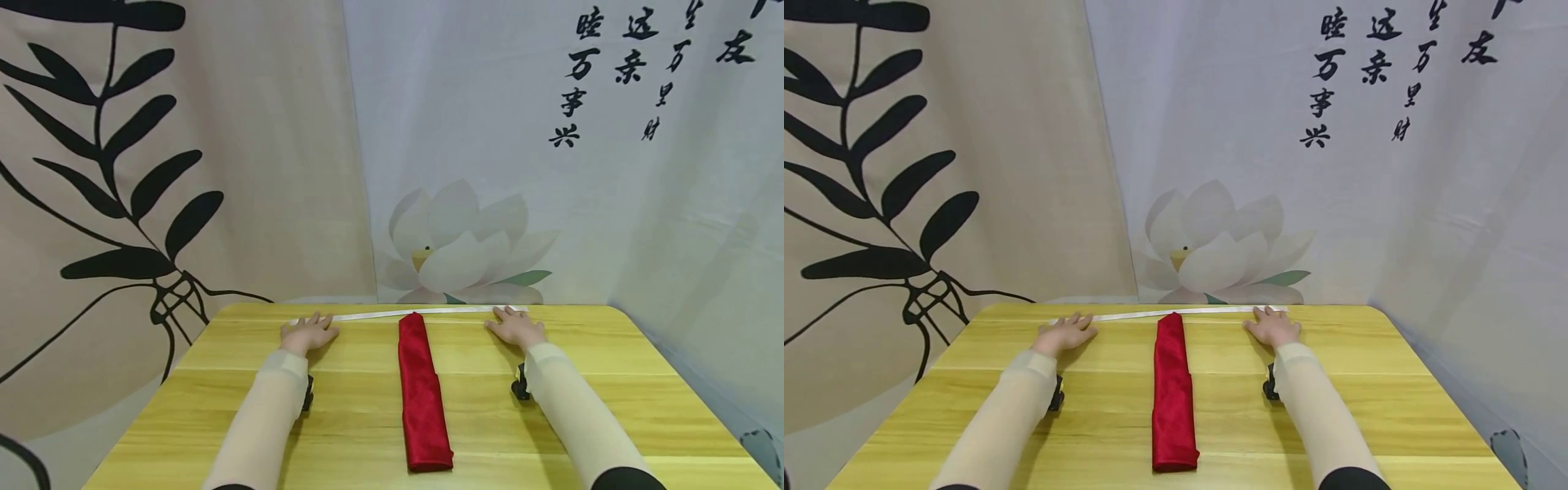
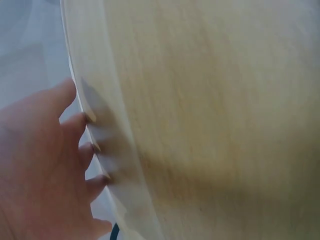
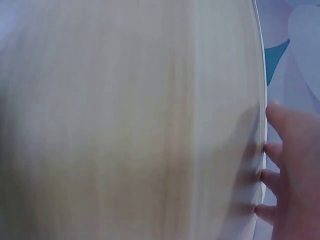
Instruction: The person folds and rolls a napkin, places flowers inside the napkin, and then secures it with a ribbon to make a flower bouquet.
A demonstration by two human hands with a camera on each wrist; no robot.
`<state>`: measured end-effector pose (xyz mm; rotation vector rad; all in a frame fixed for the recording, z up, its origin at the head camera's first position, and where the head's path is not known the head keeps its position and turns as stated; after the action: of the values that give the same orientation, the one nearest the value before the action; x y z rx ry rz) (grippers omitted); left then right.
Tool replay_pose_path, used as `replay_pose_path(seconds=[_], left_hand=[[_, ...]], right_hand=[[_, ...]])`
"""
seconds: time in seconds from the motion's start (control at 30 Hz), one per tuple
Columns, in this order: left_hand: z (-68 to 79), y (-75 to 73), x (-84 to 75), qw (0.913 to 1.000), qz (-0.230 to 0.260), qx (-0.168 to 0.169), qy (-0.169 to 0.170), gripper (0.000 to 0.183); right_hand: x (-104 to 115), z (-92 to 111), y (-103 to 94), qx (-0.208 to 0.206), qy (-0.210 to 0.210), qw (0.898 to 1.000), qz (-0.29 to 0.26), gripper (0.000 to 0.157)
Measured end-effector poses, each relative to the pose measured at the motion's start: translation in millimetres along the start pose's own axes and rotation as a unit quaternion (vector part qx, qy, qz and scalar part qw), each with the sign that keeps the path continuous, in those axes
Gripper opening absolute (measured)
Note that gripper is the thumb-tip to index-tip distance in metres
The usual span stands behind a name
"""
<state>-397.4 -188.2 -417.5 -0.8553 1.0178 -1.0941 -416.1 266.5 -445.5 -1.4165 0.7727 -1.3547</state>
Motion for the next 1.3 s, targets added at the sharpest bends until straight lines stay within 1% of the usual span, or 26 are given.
replay_pose_path(seconds=[0.13,0.37,0.5,0.63,0.73,0.8,0.87,0.93,1.3], left_hand=[[-3.9,-0.6,-1.2,1.0,0.002,-0.001,-0.005,0.063],[-11.8,5.9,0.2,0.9997,0.005,-0.009,-0.023,0.066],[-14.3,6.5,-0.4,0.9994,0.011,-0.014,-0.028,0.066],[-18.8,8.2,0.9,0.9994,0.022,-0.015,-0.024,0.072],[-19.3,7.9,0.5,0.9995,0.018,-0.018,-0.021,0.075],[-18.9,7.4,-0.9,0.9994,0.014,-0.021,-0.023,0.072],[-15.4,5.9,-2.2,0.9993,0.011,-0.022,-0.026,0.068],[-15.7,5.9,-2.2,0.9993,0.01,-0.026,-0.026,0.065],[-15.6,6.7,-2.8,0.9992,0.015,-0.032,-0.017,0.065]], right_hand=[[1,0,-2.4,0.007,0.016,1.0,0.002,0.068],[4,-3,-2.9,0.015,0.029,0.999,0.003,0.066],[4,-6,-1.9,0.017,0.032,0.999,0.007,0.066],[3,-8,-1.2,0.016,0.04,0.999,0.006,0.065],[3,-9,-1.1,0.011,0.043,0.999,0.007,0.065],[3,-9,-1.4,0.008,0.042,0.999,0.009,0.065],[3,-9,-1.0,0.006,0.041,0.999,0.011,0.065],[4,-9,-0.3,0.005,0.04,0.999,0.014,0.065],[1,-9,-0.7,0.001,0.038,0.999,0.015,0.065]])
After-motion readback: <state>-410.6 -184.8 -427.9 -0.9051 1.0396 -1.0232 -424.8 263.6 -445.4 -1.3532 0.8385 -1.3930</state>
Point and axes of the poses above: each hand's wrist, its own z-axis away from the middle knuckle, its own y-axis out of the palm, x = y × z, the point moved 3 cm from there along -z, towards the middle knuckle, and after that the axes turned 10 degrees about -y, right-handed, at the moved point
